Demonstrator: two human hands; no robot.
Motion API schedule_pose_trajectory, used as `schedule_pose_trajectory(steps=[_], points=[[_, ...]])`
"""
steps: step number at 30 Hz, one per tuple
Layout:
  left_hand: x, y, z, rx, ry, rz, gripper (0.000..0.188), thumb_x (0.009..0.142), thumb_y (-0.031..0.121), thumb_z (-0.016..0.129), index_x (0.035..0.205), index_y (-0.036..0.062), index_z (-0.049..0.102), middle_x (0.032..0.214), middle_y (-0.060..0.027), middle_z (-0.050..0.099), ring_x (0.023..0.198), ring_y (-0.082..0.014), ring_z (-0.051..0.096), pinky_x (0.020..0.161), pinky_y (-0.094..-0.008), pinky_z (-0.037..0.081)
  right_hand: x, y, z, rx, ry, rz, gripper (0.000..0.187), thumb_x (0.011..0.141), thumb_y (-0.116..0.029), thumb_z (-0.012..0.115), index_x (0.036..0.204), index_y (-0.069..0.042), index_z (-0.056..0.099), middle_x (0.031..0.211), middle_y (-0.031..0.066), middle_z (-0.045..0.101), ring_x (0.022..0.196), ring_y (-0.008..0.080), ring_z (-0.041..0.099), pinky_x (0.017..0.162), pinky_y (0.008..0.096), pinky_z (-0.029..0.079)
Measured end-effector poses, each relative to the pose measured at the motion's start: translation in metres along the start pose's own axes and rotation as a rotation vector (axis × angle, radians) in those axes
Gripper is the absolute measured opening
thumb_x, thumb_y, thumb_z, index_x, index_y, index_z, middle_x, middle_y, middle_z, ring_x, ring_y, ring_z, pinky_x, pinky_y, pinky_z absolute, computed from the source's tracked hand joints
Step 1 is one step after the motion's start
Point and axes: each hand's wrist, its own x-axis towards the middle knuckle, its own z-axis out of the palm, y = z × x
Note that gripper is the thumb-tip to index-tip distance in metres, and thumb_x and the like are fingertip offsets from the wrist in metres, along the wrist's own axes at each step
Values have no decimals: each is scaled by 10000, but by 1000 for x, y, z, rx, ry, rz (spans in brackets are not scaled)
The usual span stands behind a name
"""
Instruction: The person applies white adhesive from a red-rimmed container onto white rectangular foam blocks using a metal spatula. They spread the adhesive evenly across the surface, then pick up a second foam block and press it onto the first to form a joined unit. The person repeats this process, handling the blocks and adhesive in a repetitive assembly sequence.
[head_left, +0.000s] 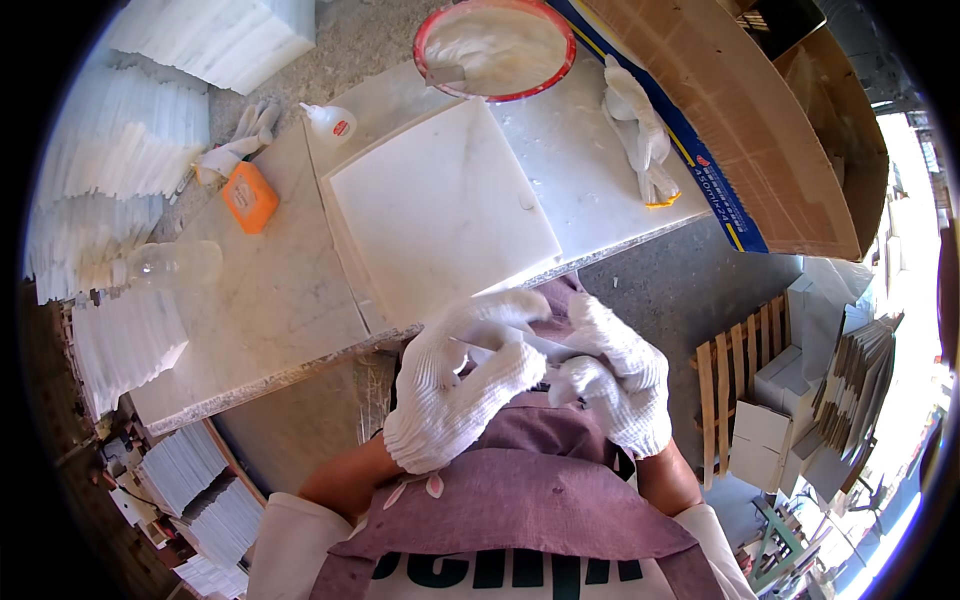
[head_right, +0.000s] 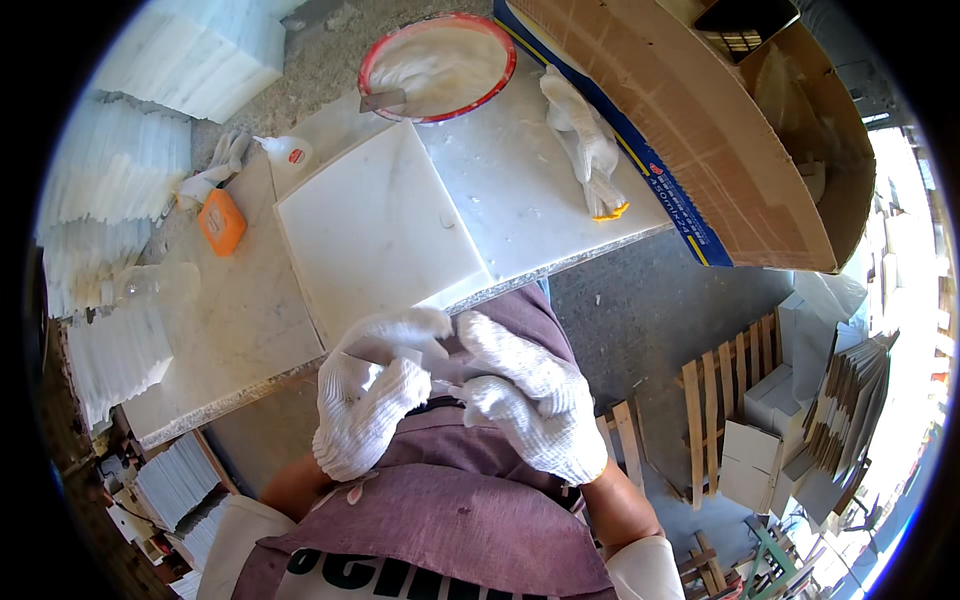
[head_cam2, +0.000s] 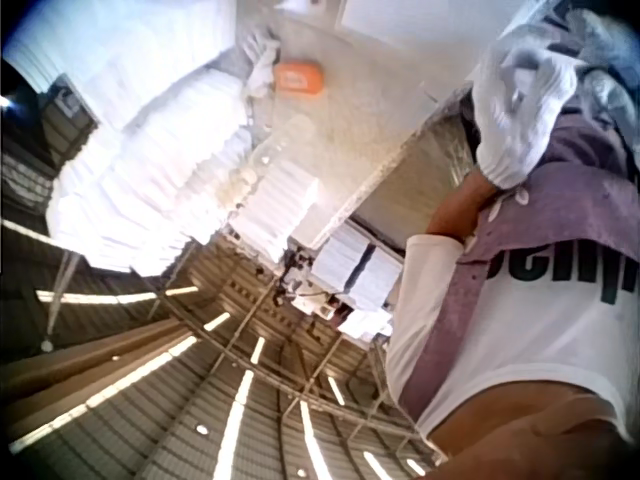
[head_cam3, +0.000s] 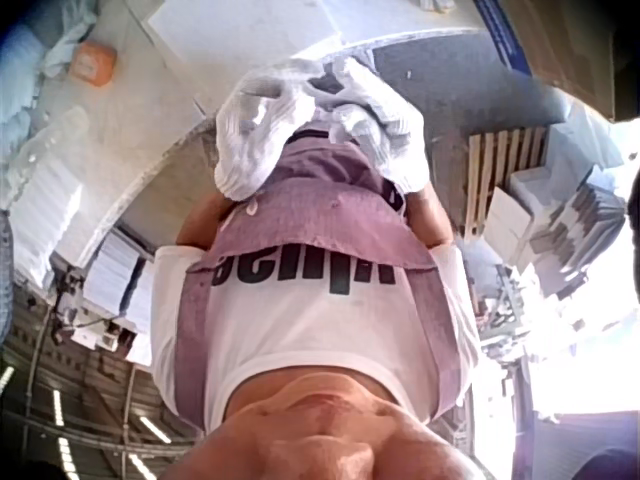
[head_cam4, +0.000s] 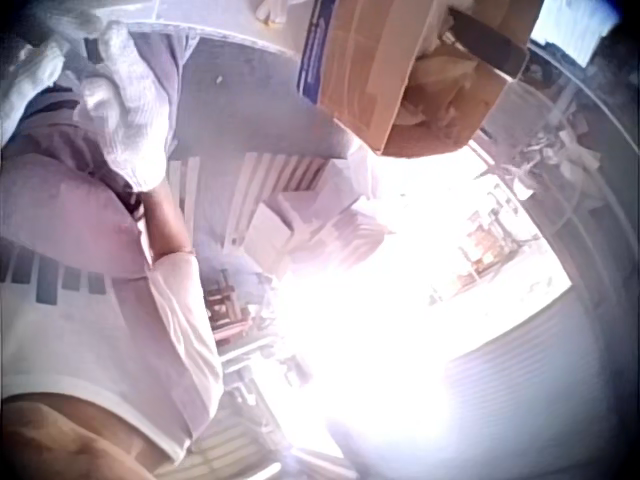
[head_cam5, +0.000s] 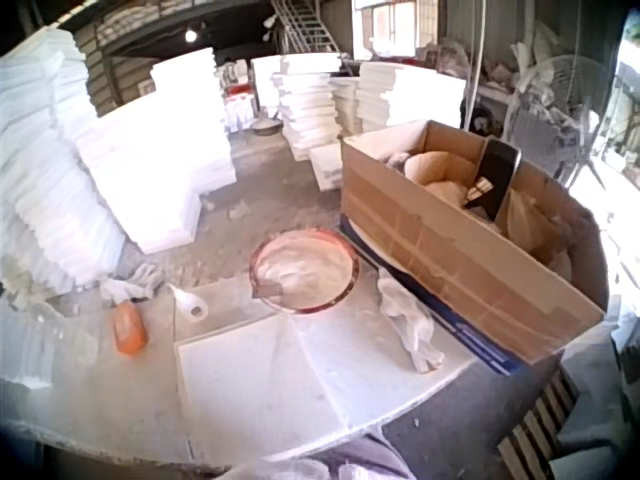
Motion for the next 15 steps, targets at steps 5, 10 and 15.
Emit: schedule_pose_trajectory(steps=[5, 10, 15], points=[[1, 1, -4, 476, 0, 48, 133, 897, 53, 722, 1014, -9, 713, 881, -86, 724, 794, -147, 692, 702, -292, 544, 10, -12, 6, -214, -37, -15, 448, 835, 7, 721, 1277, -6, 650, 1045, 156, 733, 869, 201, 725, 771, 303, 564], [5, -2, -20, 1236, -267, 498, 146, 813, 196, 800, 824, 94, 695, 735, -47, 656, 617, -232, 611, 560, -340, 470, 21, -17, -27, -506, 124, 60, 246, 881, 15, 645, 1118, 13, 709, 872, 103, 696, 721, 136, 664, 649, 252, 524], [3, -9, -17, 1164, -271, 531, 109, 804, 198, 786, 852, 112, 740, 726, -35, 652, 666, -248, 634, 624, -412, 482, 53, -1, -45, -318, 320, 92, 163, 952, -68, 634, 1089, -10, 703, 945, 91, 676, 762, 123, 657, 628, 251, 524]])
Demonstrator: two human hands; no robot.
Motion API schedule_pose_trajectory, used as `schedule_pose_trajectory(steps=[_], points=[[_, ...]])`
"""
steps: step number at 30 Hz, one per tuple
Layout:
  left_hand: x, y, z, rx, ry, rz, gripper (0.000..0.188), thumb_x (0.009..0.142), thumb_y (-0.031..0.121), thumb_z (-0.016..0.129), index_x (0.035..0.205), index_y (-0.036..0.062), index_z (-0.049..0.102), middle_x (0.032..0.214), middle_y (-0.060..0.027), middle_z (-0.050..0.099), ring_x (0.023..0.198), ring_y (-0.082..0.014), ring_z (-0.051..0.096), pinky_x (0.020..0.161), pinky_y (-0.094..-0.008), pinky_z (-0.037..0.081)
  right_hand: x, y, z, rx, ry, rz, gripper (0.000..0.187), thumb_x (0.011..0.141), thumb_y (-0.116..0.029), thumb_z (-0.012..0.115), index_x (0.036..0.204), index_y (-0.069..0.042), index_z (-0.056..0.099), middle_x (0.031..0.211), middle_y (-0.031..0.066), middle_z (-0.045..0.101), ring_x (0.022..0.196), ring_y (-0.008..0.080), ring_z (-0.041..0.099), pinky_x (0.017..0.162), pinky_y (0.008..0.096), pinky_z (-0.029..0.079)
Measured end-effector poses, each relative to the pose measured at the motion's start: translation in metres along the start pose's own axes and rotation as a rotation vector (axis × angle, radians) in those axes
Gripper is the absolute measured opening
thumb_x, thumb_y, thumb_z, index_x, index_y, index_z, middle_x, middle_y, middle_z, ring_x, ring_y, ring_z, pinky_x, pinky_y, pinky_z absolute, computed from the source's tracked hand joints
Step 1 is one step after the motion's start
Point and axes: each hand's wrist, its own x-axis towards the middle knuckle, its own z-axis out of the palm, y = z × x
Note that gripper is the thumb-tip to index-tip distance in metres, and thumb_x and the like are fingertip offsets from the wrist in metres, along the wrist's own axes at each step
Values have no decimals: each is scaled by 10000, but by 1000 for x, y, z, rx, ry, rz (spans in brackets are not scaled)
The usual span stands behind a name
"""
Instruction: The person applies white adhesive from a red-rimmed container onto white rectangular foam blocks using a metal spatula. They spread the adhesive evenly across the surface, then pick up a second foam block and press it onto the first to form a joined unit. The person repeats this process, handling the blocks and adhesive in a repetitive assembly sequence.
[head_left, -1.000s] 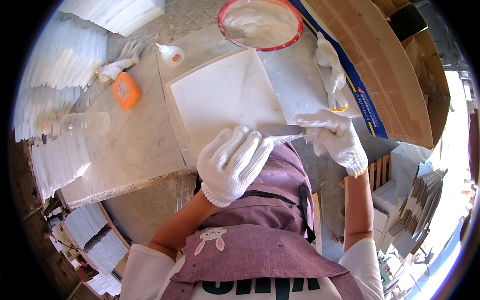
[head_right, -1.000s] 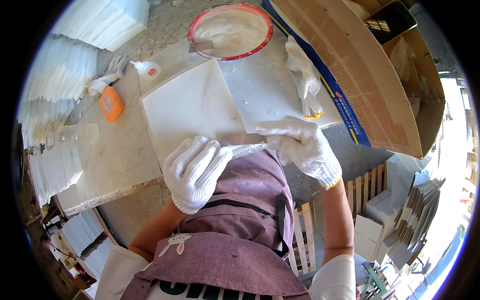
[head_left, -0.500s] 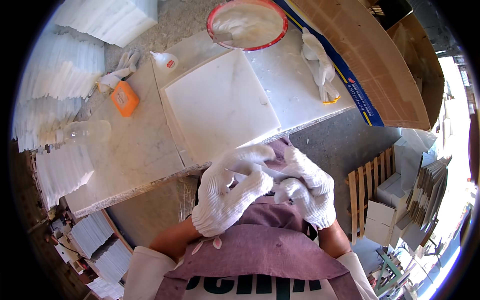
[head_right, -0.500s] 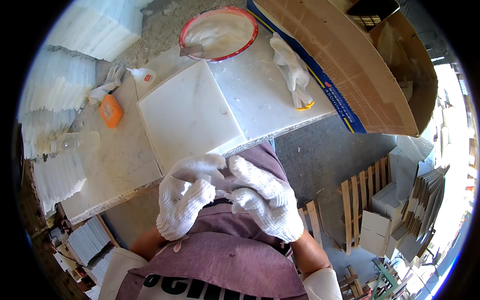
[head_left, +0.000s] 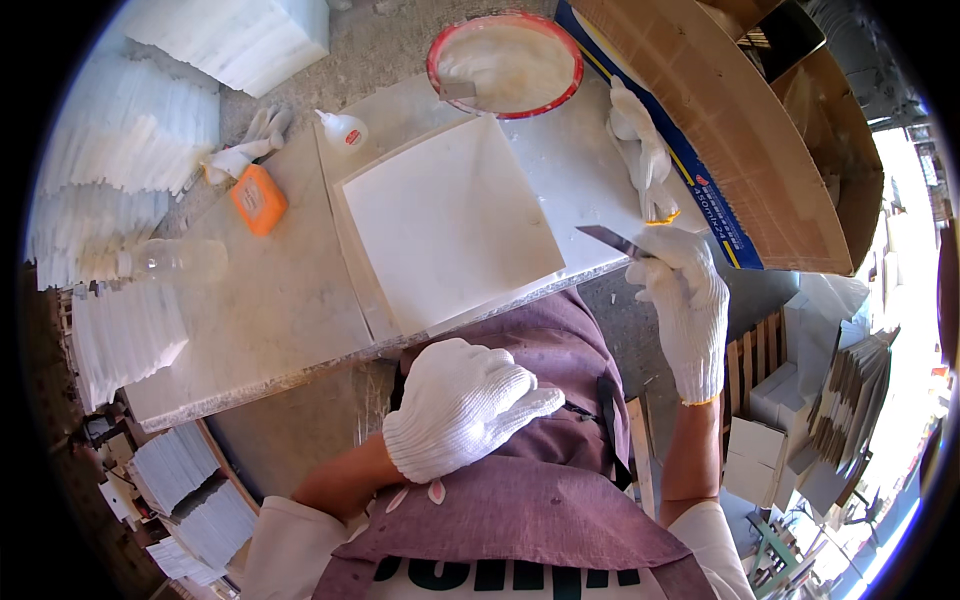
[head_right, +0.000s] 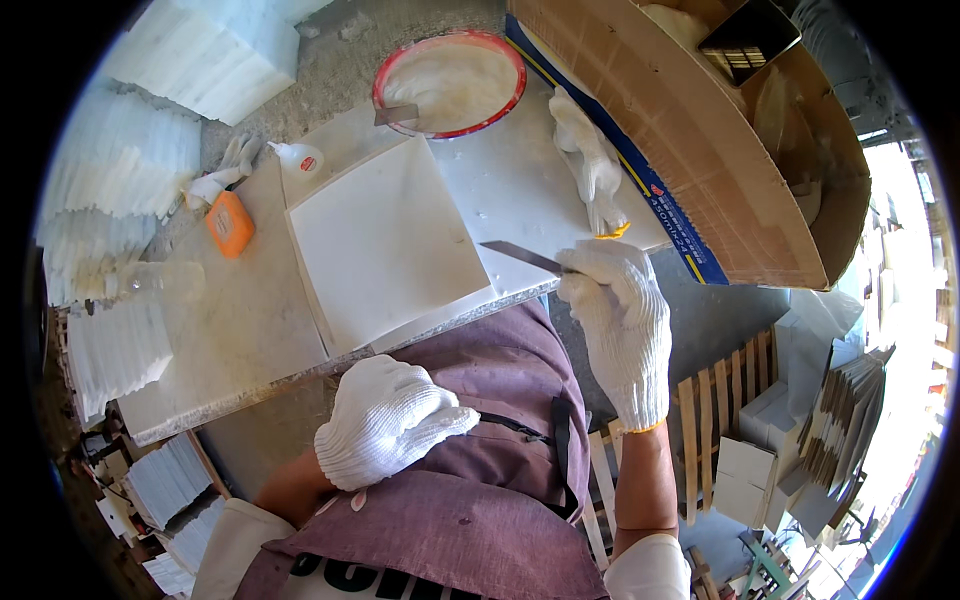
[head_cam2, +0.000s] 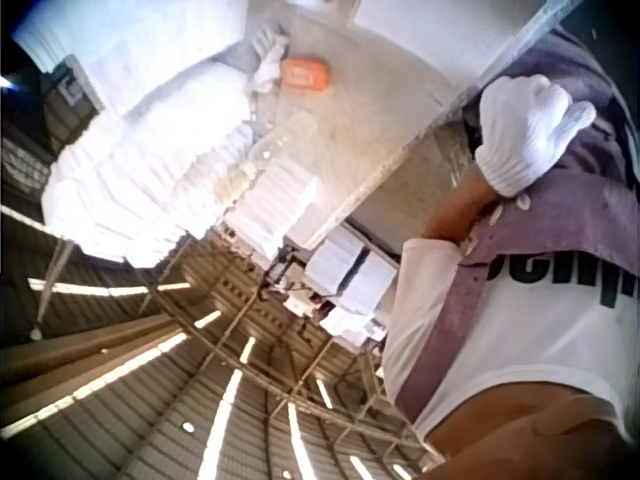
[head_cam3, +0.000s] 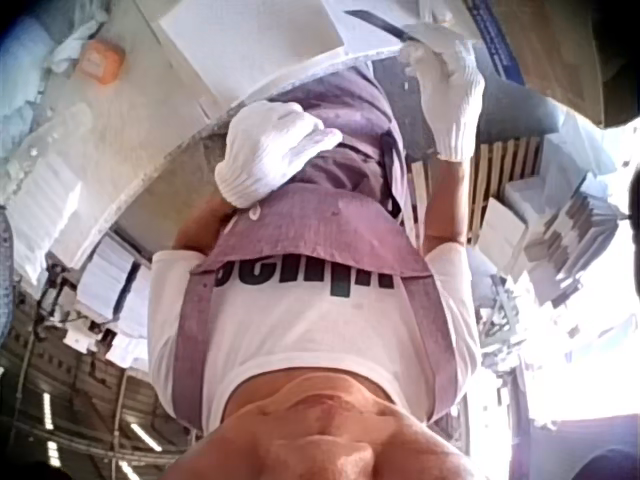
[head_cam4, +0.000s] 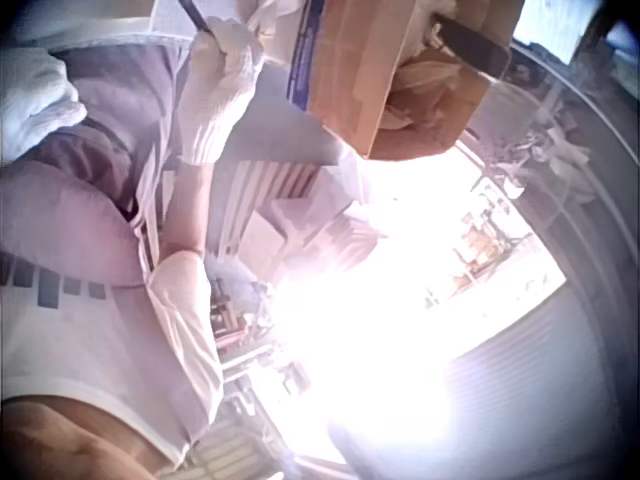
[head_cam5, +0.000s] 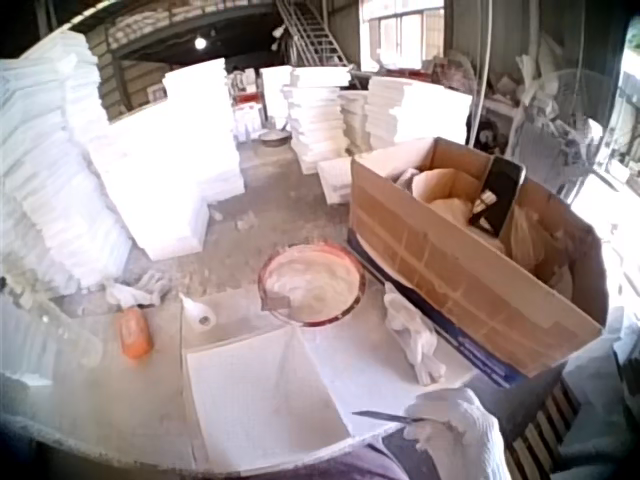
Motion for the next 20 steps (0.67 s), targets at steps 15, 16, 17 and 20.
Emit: schedule_pose_trajectory(steps=[15, 16, 17, 20], points=[[-3, -33, -32, -221, 794, -168, 351, 1035, 236, 497, 824, -13, 629, 830, -157, 682, 794, -204, 631, 771, -350, 505, 141, 8, 67, -191, -92, -221, 240, 933, -143, 651, 1115, -4, 720, 868, 84, 685, 610, 105, 588, 622, 235, 490], [0, -41, -37, -272, 904, -258, 364, 1060, 245, 466, 904, -33, 644, 899, -139, 680, 854, -205, 636, 847, -365, 503, 143, 8, 69, -219, -102, -218, 244, 933, -149, 651, 1118, -6, 719, 862, 85, 685, 606, 109, 589, 618, 238, 489], [3, -54, -39, -290, 1022, -440, 360, 1065, 252, 463, 1037, -56, 648, 900, -143, 681, 878, -214, 648, 887, -376, 498, 146, 8, 69, -248, -107, -211, 248, 933, -154, 651, 1121, -8, 718, 857, 85, 684, 602, 113, 590, 614, 241, 488], [13, -101, -56, -232, 1148, -505, 372, 1052, 248, 516, 1252, -50, 613, 1007, -138, 690, 905, -211, 650, 957, -407, 481, 153, 7, 73, -293, -143, -204, 257, 933, -164, 654, 1133, -15, 718, 850, 88, 688, 605, 128, 603, 610, 245, 488]])
